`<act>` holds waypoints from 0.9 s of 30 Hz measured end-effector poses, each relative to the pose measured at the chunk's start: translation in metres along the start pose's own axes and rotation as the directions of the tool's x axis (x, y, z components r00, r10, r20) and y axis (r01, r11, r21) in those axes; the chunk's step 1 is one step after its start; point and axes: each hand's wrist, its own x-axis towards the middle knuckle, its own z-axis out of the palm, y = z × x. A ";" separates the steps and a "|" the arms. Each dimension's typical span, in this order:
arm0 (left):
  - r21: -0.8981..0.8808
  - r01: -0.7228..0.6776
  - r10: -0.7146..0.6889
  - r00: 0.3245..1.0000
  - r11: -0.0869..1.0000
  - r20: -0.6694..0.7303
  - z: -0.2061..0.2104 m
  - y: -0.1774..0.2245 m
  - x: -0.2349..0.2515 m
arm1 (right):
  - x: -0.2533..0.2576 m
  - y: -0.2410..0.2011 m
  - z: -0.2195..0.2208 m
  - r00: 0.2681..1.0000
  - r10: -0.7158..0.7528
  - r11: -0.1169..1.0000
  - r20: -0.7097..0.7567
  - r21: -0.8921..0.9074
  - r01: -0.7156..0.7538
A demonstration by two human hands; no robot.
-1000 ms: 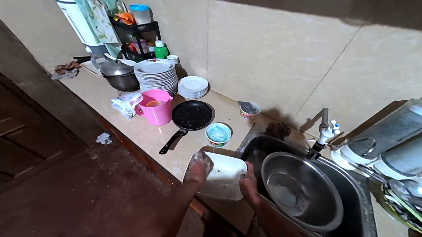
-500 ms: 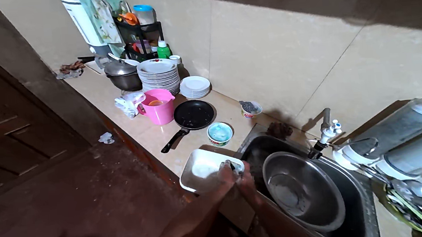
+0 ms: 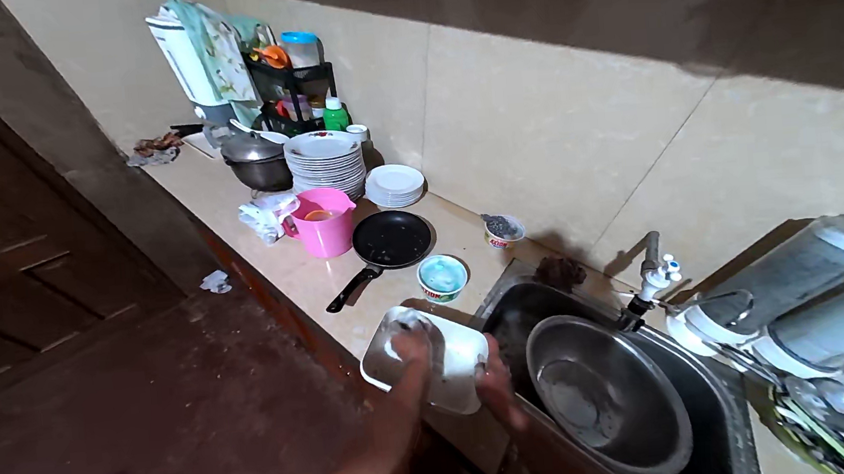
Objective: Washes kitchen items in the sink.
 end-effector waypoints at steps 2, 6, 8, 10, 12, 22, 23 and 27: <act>0.088 -0.221 0.208 0.969 0.971 0.133 0.009 0.001 -0.017 | -0.001 -0.003 -0.001 1.000 0.012 0.999 0.015 -0.047 -0.012; 0.067 -0.284 0.263 0.939 0.956 0.220 0.017 -0.001 -0.021 | -0.002 -0.001 0.000 1.000 -0.001 0.999 0.007 -0.037 0.001; -0.078 -0.155 0.162 0.982 0.985 0.093 0.012 -0.004 -0.005 | -0.002 0.002 0.000 1.000 0.002 1.000 0.007 -0.016 -0.001; -0.152 -0.075 0.073 0.997 0.986 -0.018 0.004 -0.004 0.008 | -0.002 0.003 0.001 1.000 0.000 1.000 -0.001 0.000 0.000; -0.093 -0.111 0.107 0.993 0.989 -0.044 0.004 -0.004 0.008 | -0.003 0.003 0.001 1.000 0.016 1.000 0.006 -0.004 -0.016; 0.452 -0.739 0.208 0.609 0.499 0.766 0.027 -0.014 -0.040 | 0.003 0.014 0.023 0.960 -0.180 0.940 -0.214 0.250 0.232; 0.434 -0.801 0.202 0.545 0.412 0.814 0.024 -0.018 -0.037 | 0.003 0.015 0.023 0.962 -0.181 0.934 -0.206 0.271 0.234; 0.383 -0.889 0.237 0.440 0.249 0.866 0.005 -0.017 -0.011 | 0.005 0.005 0.015 0.993 -0.042 0.983 -0.110 0.172 0.061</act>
